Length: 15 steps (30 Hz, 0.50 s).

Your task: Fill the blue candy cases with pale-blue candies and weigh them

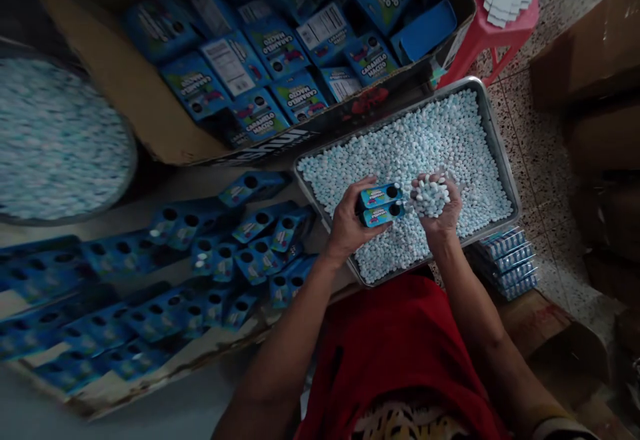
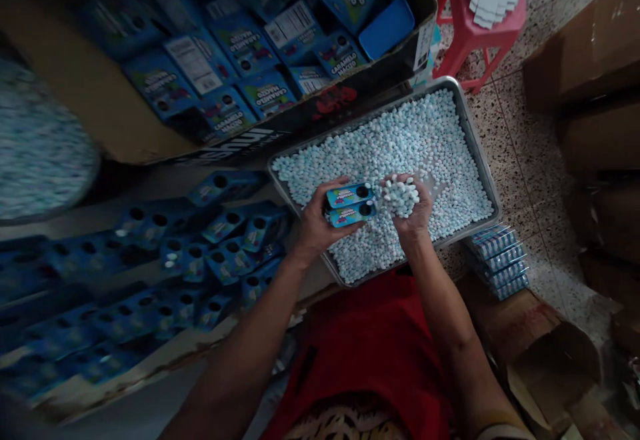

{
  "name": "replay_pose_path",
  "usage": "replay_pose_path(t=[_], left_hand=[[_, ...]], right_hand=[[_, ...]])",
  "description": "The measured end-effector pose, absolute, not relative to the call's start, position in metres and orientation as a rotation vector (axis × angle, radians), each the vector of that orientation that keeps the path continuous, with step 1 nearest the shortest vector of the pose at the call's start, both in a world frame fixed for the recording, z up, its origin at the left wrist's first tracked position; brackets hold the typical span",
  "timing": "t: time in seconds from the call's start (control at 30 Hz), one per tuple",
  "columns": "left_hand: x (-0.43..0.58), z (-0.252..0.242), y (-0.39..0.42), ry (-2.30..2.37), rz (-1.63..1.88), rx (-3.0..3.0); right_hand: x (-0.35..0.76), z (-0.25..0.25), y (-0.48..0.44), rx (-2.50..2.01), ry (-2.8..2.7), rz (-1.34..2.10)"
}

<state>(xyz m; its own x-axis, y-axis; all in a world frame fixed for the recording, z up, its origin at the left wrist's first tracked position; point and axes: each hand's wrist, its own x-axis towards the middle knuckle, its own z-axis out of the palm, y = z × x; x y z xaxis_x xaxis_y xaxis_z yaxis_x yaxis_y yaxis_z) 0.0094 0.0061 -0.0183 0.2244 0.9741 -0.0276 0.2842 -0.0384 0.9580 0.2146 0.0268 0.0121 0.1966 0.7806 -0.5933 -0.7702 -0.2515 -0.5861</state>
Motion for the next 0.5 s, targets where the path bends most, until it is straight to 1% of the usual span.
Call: replay_pose_path(t=[0.1, 0.2, 0.3, 0.5], left_hand=[[0.012, -0.013, 0.000, 1.351, 0.809, 1.583], [0.019, -0.009, -0.004, 1.419, 0.877, 1.657], [0.021, -0.010, -0.006, 1.468, 0.939, 1.678], [0.011, -0.018, -0.006, 1.471, 0.886, 1.681]], right_hand=[[0.200, 0.049, 0.024, -1.042, -0.239, 1.447], [0.185, 0.068, 0.023, -1.131, -0.374, 1.386], [0.175, 0.072, 0.029, -1.155, -0.450, 1.283], [0.162, 0.068, 0.036, -1.199, -0.720, 1.221]])
